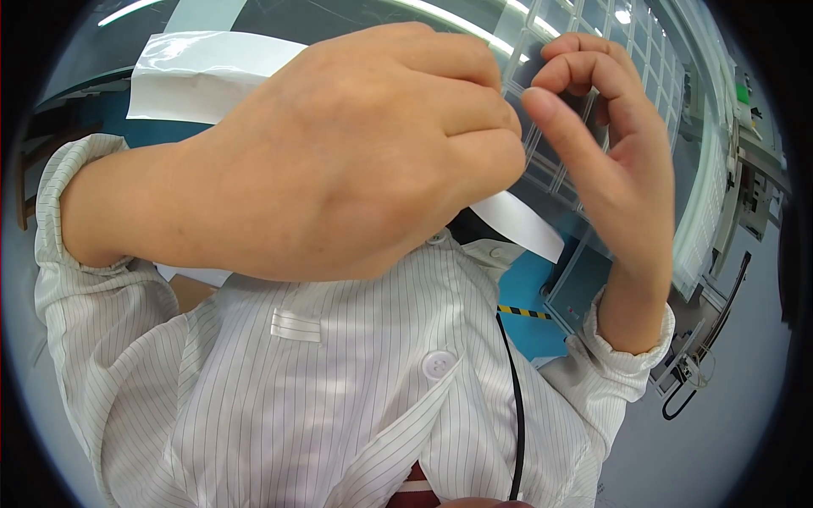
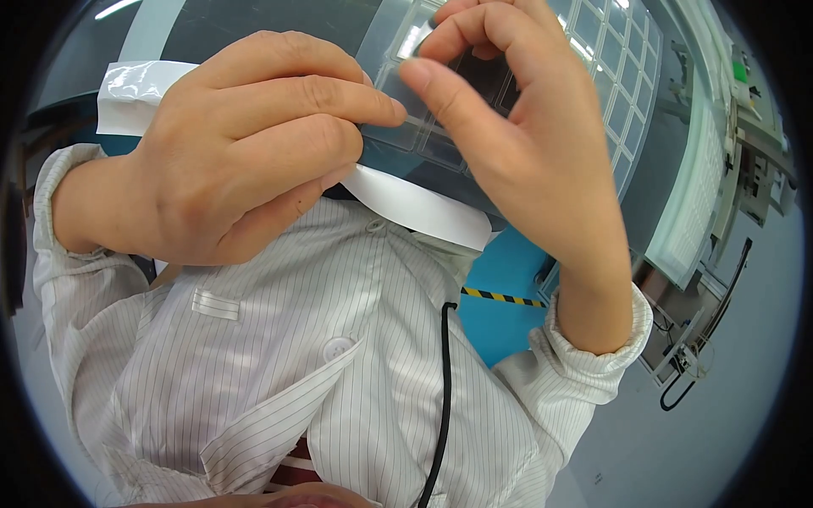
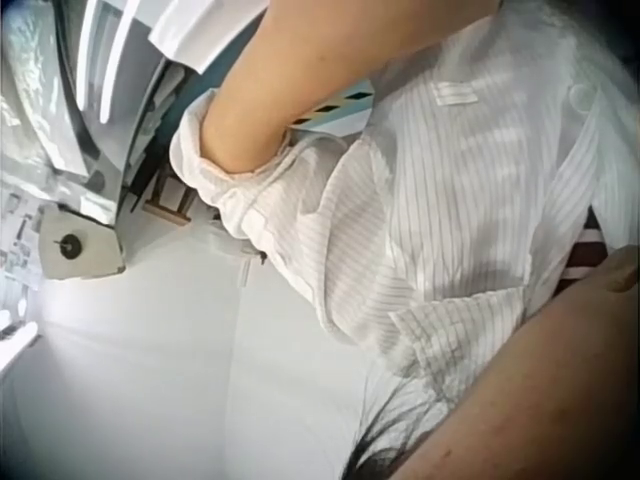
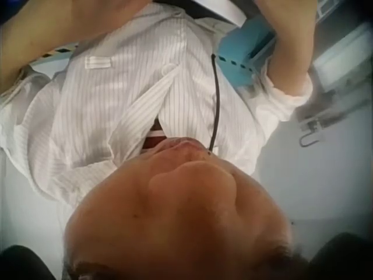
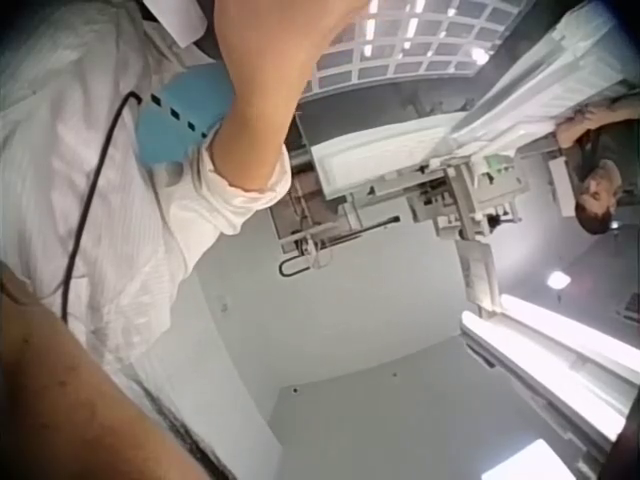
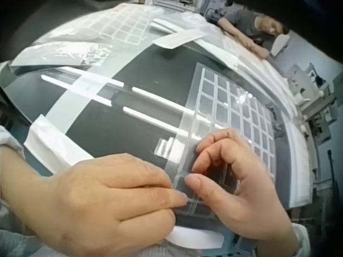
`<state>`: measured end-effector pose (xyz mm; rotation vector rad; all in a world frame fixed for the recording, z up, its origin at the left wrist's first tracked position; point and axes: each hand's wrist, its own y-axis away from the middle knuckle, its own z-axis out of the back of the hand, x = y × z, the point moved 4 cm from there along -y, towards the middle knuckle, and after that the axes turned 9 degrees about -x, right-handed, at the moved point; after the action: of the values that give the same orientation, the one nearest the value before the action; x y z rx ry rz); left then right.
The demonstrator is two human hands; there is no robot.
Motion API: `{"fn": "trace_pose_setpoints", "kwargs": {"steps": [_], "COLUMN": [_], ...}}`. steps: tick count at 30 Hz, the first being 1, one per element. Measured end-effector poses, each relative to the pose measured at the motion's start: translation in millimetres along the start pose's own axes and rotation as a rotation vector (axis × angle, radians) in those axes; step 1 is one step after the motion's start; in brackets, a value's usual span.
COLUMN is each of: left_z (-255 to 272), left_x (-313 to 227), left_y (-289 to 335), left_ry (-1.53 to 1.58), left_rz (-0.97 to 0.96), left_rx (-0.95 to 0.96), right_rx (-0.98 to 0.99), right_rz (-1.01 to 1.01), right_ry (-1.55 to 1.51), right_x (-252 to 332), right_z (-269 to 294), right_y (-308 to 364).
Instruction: Peeling and carefully applying white adhesive strips to the edges and dividers of a transparent plastic grid tray.
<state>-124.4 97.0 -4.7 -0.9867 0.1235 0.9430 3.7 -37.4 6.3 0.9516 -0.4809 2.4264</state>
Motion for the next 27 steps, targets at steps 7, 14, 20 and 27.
{"fn": "trace_pose_setpoints", "kwargs": {"steps": [7,14,20,27], "left_z": [-1.1,2.3,-10.7,-23.5], "left_x": [-9.3,-15.8,-20.5,-28.3], "left_y": [-4.9,-17.3,-36.1,-49.2], "left_ry": [-0.005,-0.034,-0.061,0.006], "left_rz": [0.038,0.099,0.159,0.160], "left_rx": [0.026,-0.029,0.086,0.103], "right_rx": [-0.188,0.038,-0.009,-0.173], "right_rz": [0.062,0.015,-0.057,0.139], "right_ry": [0.044,-0.229,-0.216,-0.087], "right_x": [-6.4,28.5,4.0,5.5], "right_z": [6.0,19.4,44.7,54.2], "right_y": [13.9,50.7,70.4,87.2]}}
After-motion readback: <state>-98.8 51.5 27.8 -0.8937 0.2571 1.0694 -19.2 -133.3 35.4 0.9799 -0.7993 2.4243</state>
